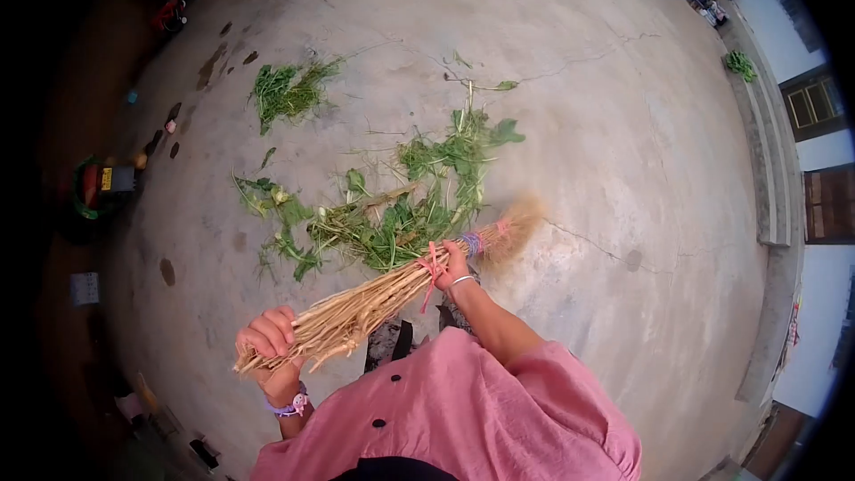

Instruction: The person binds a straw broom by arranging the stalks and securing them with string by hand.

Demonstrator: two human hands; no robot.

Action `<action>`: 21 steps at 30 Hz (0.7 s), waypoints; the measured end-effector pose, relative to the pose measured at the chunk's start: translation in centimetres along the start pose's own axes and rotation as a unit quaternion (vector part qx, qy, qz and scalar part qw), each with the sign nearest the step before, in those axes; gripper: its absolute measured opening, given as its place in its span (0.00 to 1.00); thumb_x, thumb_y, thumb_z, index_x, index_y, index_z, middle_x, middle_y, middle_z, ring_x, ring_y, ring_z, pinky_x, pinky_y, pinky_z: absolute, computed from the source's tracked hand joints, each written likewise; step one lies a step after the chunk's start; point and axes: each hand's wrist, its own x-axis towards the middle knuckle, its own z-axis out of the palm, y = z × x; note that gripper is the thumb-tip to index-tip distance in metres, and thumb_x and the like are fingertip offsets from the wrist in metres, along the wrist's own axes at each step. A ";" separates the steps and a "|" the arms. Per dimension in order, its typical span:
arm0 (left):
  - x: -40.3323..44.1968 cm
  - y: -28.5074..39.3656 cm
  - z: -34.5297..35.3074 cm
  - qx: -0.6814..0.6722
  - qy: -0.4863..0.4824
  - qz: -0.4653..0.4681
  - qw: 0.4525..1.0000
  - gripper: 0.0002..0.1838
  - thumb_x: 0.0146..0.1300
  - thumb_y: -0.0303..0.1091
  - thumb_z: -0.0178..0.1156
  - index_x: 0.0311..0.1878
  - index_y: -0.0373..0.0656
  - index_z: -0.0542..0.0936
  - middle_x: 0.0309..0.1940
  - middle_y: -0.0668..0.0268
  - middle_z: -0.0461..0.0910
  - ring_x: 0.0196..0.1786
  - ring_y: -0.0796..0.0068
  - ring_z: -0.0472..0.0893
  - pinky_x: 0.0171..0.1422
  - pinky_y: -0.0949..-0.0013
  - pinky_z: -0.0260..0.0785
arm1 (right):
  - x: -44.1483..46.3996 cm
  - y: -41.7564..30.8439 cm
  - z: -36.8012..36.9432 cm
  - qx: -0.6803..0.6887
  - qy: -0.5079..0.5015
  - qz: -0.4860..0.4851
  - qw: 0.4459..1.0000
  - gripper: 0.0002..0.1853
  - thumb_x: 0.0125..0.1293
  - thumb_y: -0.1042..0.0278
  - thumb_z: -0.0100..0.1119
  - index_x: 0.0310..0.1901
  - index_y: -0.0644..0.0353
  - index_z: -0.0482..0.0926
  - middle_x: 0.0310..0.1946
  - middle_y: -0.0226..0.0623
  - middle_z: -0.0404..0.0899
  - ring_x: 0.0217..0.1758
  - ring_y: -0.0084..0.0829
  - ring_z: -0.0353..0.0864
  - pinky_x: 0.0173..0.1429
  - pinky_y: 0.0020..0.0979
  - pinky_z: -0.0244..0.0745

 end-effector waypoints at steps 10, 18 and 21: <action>-4.1 -1.0 11.2 0.204 0.269 0.142 0.930 0.20 0.33 0.16 0.54 0.28 0.50 0.59 0.24 0.73 0.62 0.35 0.73 0.64 0.56 0.55 0.55 | 5.2 -5.5 16.1 -0.217 -0.207 0.062 0.952 0.13 0.56 0.62 0.54 0.37 0.58 0.65 0.29 0.42 0.71 0.29 0.41 0.74 0.35 0.54 0.75; -19.3 3.3 17.8 0.168 0.476 0.245 0.828 0.24 0.39 0.21 0.67 0.25 0.54 0.59 0.19 0.78 0.60 0.28 0.79 0.64 0.45 0.64 0.59 | -4.6 -2.6 8.7 -0.245 -0.279 0.196 0.907 0.16 0.61 0.56 0.53 0.43 0.59 0.69 0.39 0.41 0.74 0.45 0.41 0.73 0.54 0.48 0.69; -27.2 3.2 23.0 0.131 0.507 0.282 0.804 0.23 0.36 0.21 0.66 0.27 0.52 0.61 0.22 0.76 0.62 0.31 0.79 0.63 0.49 0.64 0.58 | -5.0 0.2 2.9 -0.362 -0.179 0.244 0.882 0.17 0.57 0.58 0.57 0.40 0.61 0.70 0.37 0.45 0.74 0.44 0.45 0.74 0.53 0.51 0.68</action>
